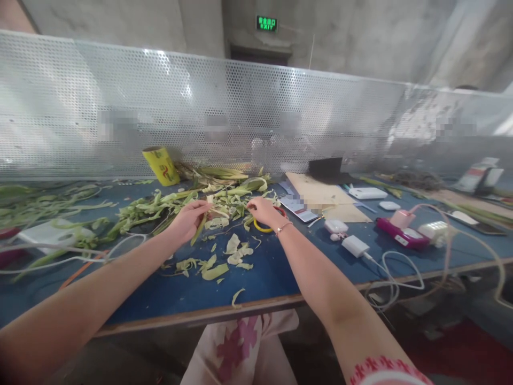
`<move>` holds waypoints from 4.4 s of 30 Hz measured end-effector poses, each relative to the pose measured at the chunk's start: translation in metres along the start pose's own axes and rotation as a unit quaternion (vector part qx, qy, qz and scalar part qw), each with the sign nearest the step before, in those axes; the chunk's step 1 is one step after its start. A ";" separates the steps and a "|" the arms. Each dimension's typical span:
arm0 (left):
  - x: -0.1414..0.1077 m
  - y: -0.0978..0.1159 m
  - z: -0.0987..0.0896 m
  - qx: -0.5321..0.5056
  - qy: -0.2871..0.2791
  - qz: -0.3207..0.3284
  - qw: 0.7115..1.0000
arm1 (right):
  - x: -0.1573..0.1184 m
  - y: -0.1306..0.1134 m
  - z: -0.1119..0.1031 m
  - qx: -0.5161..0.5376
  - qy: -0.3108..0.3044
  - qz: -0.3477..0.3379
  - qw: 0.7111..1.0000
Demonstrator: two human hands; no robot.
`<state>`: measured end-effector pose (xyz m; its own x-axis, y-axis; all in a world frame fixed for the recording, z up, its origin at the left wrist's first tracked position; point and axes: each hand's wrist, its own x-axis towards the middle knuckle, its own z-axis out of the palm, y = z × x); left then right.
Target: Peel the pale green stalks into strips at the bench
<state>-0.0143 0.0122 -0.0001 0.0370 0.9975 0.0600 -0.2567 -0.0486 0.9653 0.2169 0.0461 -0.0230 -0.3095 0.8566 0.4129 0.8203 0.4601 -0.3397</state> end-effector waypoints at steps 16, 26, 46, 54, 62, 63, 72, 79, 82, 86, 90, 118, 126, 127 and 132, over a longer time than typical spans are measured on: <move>-0.003 0.000 0.001 0.001 0.006 0.016 1.000 | -0.003 0.015 0.002 -0.066 -0.039 0.056 0.996; -0.003 -0.001 0.001 0.022 0.006 0.029 0.999 | -0.005 0.011 -0.006 -0.030 -0.023 0.093 0.995; 0.002 -0.011 0.000 0.047 0.007 0.065 0.997 | -0.015 -0.047 0.005 -0.038 -0.141 -0.180 0.973; 0.001 -0.009 0.001 0.064 0.010 0.049 0.997 | -0.019 -0.045 -0.011 0.137 -0.049 -0.020 0.989; -0.004 -0.015 0.007 0.111 -0.040 0.042 0.992 | -0.019 -0.065 -0.011 0.202 0.059 -0.039 0.977; -0.004 -0.017 0.007 0.127 -0.053 0.049 0.989 | -0.020 -0.069 -0.010 0.198 0.057 -0.044 0.978; -0.012 -0.015 0.011 0.166 -0.102 0.065 0.979 | -0.020 -0.078 -0.002 0.178 0.062 -0.050 0.981; -0.016 -0.011 0.014 0.129 -0.088 0.054 0.986 | -0.018 -0.074 0.000 0.146 0.057 -0.062 0.986; -0.017 -0.010 0.014 0.135 -0.088 0.057 0.985 | -0.019 -0.077 -0.002 0.134 0.059 -0.066 0.987; -0.019 -0.008 0.016 0.148 -0.081 0.062 0.984 | -0.019 -0.079 -0.003 0.115 0.067 -0.068 0.989; -0.018 -0.010 0.017 0.147 -0.059 0.065 0.985 | -0.020 -0.080 -0.003 0.109 0.066 -0.085 0.988; -0.009 -0.008 0.010 0.037 -0.125 -0.052 0.990 | -0.017 -0.064 -0.012 0.178 0.045 -0.059 0.981; -0.012 -0.004 0.009 0.103 -0.179 -0.081 0.975 | -0.019 -0.062 -0.012 0.210 0.023 -0.064 0.975; -0.012 -0.004 0.009 0.109 -0.188 -0.078 0.973 | -0.020 -0.061 -0.012 0.213 0.018 -0.070 0.974; -0.012 -0.005 0.007 0.138 -0.220 -0.067 0.963 | -0.020 -0.059 -0.009 0.252 0.000 -0.082 0.964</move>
<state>-0.0067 0.0002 -0.0037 0.4729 0.8807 -0.0266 0.0427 0.0073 0.9991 0.1789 -0.0004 -0.0030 -0.4143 0.7628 0.4965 0.4221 0.6444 -0.6377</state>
